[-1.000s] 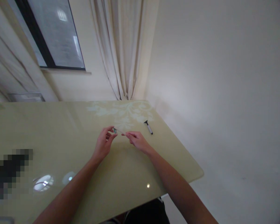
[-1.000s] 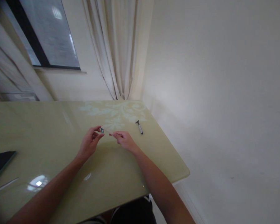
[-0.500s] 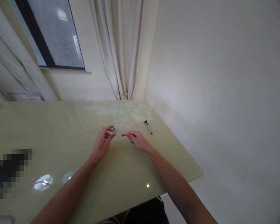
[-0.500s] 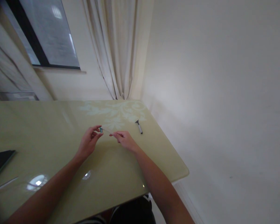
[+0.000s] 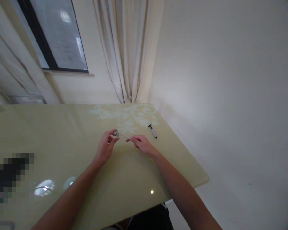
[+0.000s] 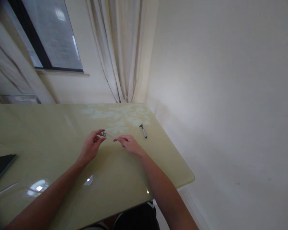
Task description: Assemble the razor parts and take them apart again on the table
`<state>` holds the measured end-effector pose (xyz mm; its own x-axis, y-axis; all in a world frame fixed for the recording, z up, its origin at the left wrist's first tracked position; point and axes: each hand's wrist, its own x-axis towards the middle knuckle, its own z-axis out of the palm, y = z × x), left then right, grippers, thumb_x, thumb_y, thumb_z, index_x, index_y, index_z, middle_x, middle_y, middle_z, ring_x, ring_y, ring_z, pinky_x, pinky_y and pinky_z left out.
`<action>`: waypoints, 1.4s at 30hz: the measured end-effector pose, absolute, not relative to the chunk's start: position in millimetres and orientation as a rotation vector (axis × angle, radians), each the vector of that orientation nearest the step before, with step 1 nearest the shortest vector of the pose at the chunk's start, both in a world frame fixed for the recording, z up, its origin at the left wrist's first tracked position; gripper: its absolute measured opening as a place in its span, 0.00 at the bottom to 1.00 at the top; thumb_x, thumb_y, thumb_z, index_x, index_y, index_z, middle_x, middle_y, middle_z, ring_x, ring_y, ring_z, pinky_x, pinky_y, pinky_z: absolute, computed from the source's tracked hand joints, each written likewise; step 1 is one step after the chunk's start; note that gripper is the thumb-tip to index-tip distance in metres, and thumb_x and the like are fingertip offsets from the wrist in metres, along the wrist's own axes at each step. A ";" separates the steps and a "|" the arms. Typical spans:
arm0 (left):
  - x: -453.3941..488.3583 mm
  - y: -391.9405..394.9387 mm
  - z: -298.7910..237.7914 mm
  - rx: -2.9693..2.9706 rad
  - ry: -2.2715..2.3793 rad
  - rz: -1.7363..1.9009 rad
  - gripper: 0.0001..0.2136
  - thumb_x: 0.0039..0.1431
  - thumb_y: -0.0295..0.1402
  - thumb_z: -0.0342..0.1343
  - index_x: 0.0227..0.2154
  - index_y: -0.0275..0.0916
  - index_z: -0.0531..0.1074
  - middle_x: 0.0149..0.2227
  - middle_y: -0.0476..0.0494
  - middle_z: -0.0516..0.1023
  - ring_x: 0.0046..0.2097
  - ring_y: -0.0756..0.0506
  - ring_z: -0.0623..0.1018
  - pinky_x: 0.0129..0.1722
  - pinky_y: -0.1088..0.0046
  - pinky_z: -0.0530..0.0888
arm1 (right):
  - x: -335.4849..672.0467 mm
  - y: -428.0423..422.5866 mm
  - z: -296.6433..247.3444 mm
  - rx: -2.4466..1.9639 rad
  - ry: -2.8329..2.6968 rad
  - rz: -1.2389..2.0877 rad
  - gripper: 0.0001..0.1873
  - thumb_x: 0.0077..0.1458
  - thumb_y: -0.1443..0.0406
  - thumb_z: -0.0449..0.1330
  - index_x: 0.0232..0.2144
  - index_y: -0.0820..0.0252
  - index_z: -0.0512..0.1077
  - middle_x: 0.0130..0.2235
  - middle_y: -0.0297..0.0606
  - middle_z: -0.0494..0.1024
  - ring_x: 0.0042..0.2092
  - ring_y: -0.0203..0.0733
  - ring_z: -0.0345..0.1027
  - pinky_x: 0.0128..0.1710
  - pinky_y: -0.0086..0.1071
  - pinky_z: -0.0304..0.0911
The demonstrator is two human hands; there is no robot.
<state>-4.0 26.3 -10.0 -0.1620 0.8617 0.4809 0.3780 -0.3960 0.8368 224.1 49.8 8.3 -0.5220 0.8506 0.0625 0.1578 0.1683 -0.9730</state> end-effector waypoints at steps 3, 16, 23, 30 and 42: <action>-4.5 26.0 -8.5 1.705 1.416 1.581 0.16 0.60 0.40 0.60 0.49 0.42 0.74 0.40 0.47 0.73 0.29 0.51 0.70 0.29 0.74 0.70 | 224.6 49.5 8.1 -0.963 -1.789 1.423 0.30 0.64 0.45 0.56 0.49 0.64 0.81 0.22 0.25 0.55 0.22 0.30 0.44 0.23 0.28 0.41; -6.1 26.0 -8.5 1.748 1.390 1.549 0.16 0.60 0.40 0.60 0.49 0.43 0.75 0.39 0.47 0.74 0.30 0.50 0.71 0.30 0.73 0.72 | 225.0 49.8 8.0 -0.978 -1.762 1.472 0.31 0.63 0.44 0.57 0.49 0.64 0.80 0.21 0.23 0.52 0.21 0.30 0.42 0.21 0.27 0.40; -6.9 26.0 -8.2 1.750 1.400 1.556 0.15 0.60 0.40 0.59 0.49 0.43 0.75 0.39 0.47 0.74 0.29 0.50 0.71 0.30 0.73 0.71 | 225.3 48.1 9.9 -0.987 -1.755 1.504 0.29 0.63 0.45 0.57 0.48 0.64 0.80 0.21 0.23 0.52 0.21 0.30 0.42 0.21 0.27 0.39; -6.2 25.6 -7.8 1.748 1.382 1.533 0.15 0.59 0.40 0.60 0.48 0.43 0.76 0.39 0.47 0.73 0.29 0.50 0.72 0.30 0.73 0.72 | 226.3 48.1 12.7 -1.014 -1.758 1.493 0.29 0.64 0.45 0.56 0.48 0.63 0.81 0.21 0.24 0.52 0.21 0.31 0.42 0.21 0.27 0.39; -7.2 26.8 -10.5 1.729 1.360 1.528 0.16 0.60 0.40 0.60 0.49 0.43 0.75 0.38 0.48 0.73 0.29 0.51 0.71 0.29 0.74 0.71 | 226.3 49.8 10.8 -1.017 -1.782 1.417 0.27 0.65 0.47 0.56 0.45 0.64 0.81 0.21 0.25 0.55 0.22 0.31 0.44 0.21 0.27 0.40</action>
